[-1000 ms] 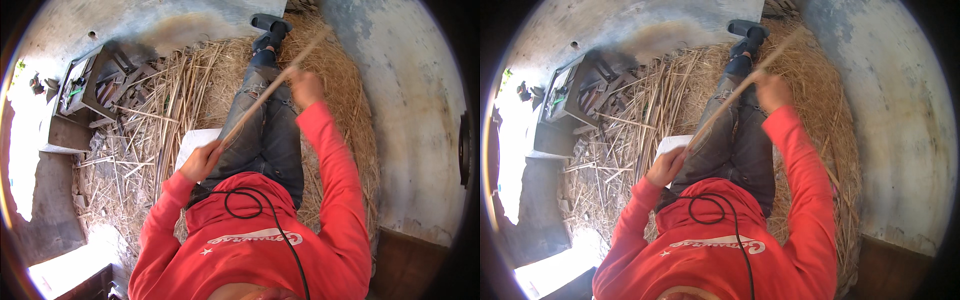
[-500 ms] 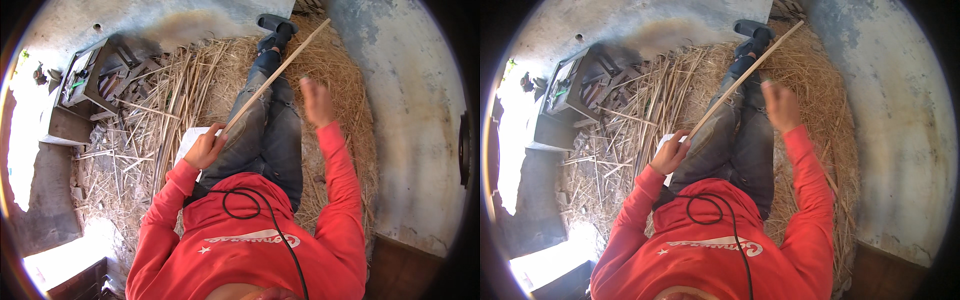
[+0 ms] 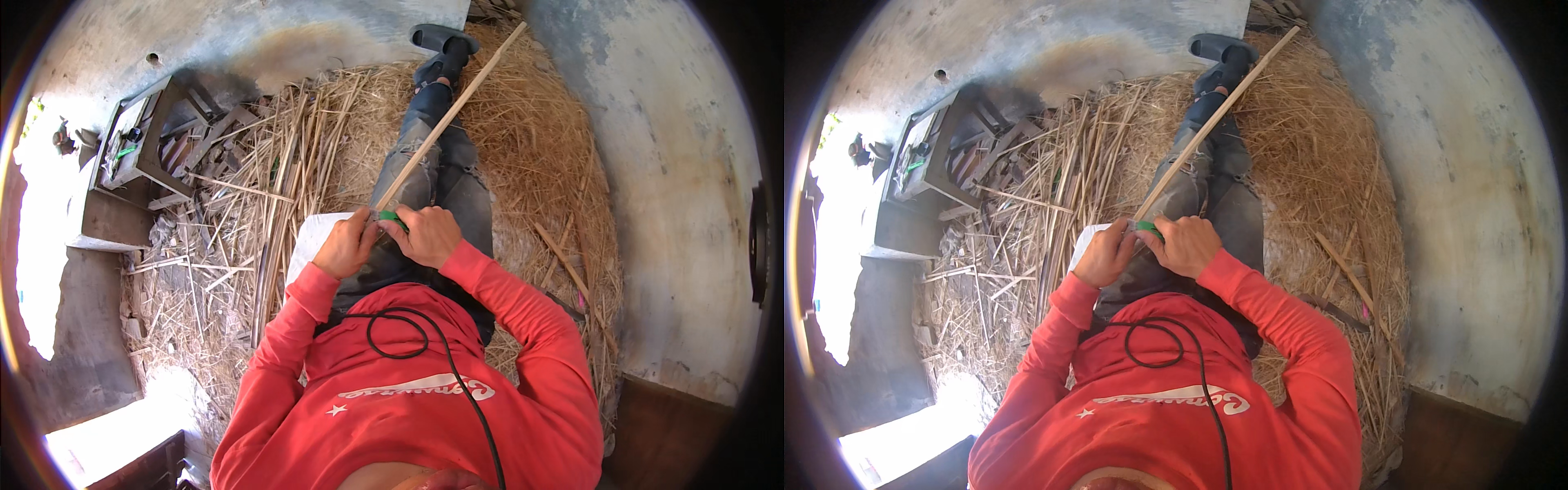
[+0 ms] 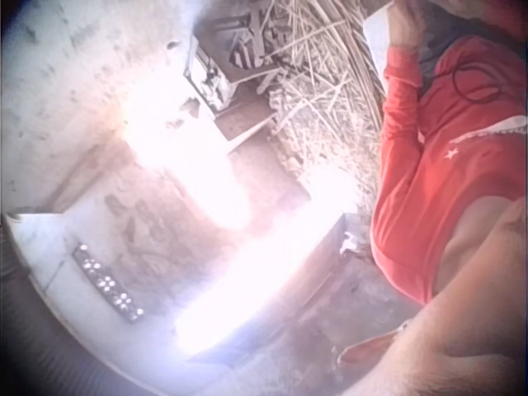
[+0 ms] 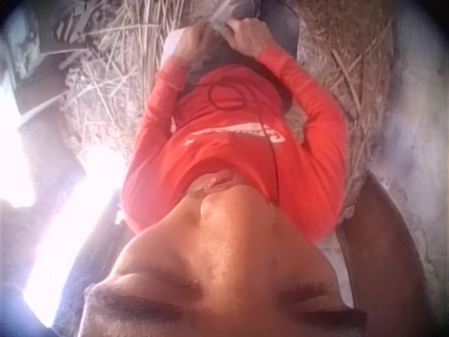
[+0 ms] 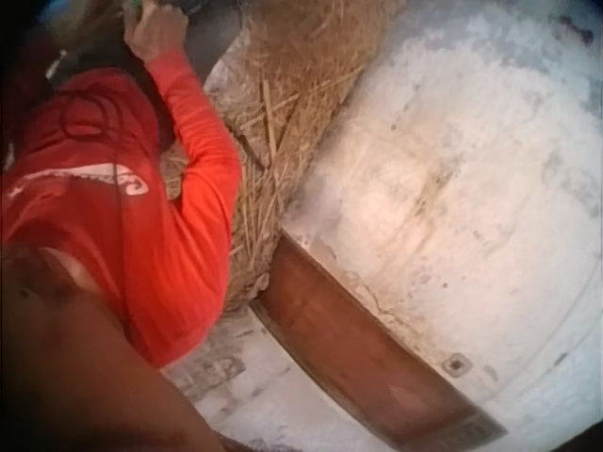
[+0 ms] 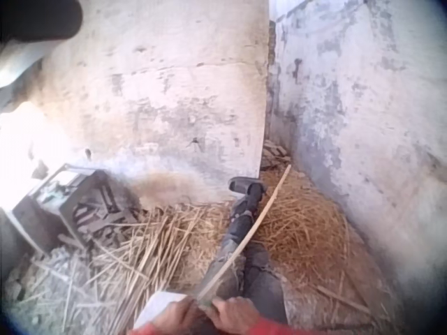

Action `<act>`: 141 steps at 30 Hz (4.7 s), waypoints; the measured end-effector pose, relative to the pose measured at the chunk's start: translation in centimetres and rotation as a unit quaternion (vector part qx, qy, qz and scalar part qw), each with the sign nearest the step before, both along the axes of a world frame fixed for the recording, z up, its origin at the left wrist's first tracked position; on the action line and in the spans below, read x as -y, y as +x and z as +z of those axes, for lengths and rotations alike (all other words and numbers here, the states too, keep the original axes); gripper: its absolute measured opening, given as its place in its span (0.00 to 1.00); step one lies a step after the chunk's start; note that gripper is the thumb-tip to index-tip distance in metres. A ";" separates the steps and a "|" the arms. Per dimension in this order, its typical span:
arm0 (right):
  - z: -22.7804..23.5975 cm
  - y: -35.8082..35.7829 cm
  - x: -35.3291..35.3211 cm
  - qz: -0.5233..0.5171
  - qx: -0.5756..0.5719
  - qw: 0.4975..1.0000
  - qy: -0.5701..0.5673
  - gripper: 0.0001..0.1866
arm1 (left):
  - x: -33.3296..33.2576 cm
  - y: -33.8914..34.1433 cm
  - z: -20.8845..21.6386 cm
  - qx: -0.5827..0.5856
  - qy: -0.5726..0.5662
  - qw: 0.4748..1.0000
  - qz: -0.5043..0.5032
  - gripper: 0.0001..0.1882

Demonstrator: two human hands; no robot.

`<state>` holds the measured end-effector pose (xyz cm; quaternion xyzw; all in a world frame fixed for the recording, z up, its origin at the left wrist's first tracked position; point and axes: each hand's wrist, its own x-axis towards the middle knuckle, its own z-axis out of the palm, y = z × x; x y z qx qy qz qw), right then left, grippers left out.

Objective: The person whittles and scrapes a bamboo stick with a small blade while sitting on the floor.

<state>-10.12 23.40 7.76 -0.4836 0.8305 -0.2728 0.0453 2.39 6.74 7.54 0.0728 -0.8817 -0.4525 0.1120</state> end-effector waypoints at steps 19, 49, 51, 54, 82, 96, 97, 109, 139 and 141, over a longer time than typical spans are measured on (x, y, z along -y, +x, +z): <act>7.1 -12.1 -5.6 -0.194 0.050 0.973 -0.111 0.34 | 2.7 3.7 0.1 0.089 0.023 0.993 0.076 0.12; 2.4 -31.9 -16.7 -0.389 -0.142 0.899 -0.139 0.42 | 3.6 10.6 5.3 0.141 0.079 0.982 0.102 0.20; 5.2 -27.2 -12.5 -0.345 0.032 0.922 -0.171 0.38 | 3.2 8.0 4.3 0.090 0.034 0.989 0.117 0.21; 8.3 -17.5 -5.9 -0.244 0.238 0.913 -0.225 0.29 | 2.0 4.4 3.4 0.059 0.040 0.991 0.112 0.21; 4.5 -8.8 -0.4 -0.160 0.050 0.986 -0.005 0.37 | -0.8 2.9 4.2 0.011 -0.057 0.990 0.129 0.08; 6.1 -7.3 -2.3 -0.130 0.015 0.991 0.031 0.35 | -0.9 5.9 3.3 0.054 -0.029 0.990 0.123 0.09; 6.6 -5.6 -2.2 -0.110 0.002 0.993 0.033 0.34 | -1.3 5.1 3.6 0.050 -0.014 0.991 0.126 0.09; 1.5 -11.3 -1.5 -0.151 -0.056 0.987 0.022 0.38 | -0.8 6.5 4.0 0.030 -0.015 0.992 0.118 0.09; 5.8 -3.9 1.4 -0.068 0.044 0.986 -0.144 0.30 | -0.9 -0.2 5.4 -0.024 -0.016 0.989 0.148 0.10; 5.3 -1.7 0.9 -0.067 0.030 0.996 -0.058 0.31 | -1.0 -0.4 5.5 -0.021 -0.049 0.985 0.163 0.09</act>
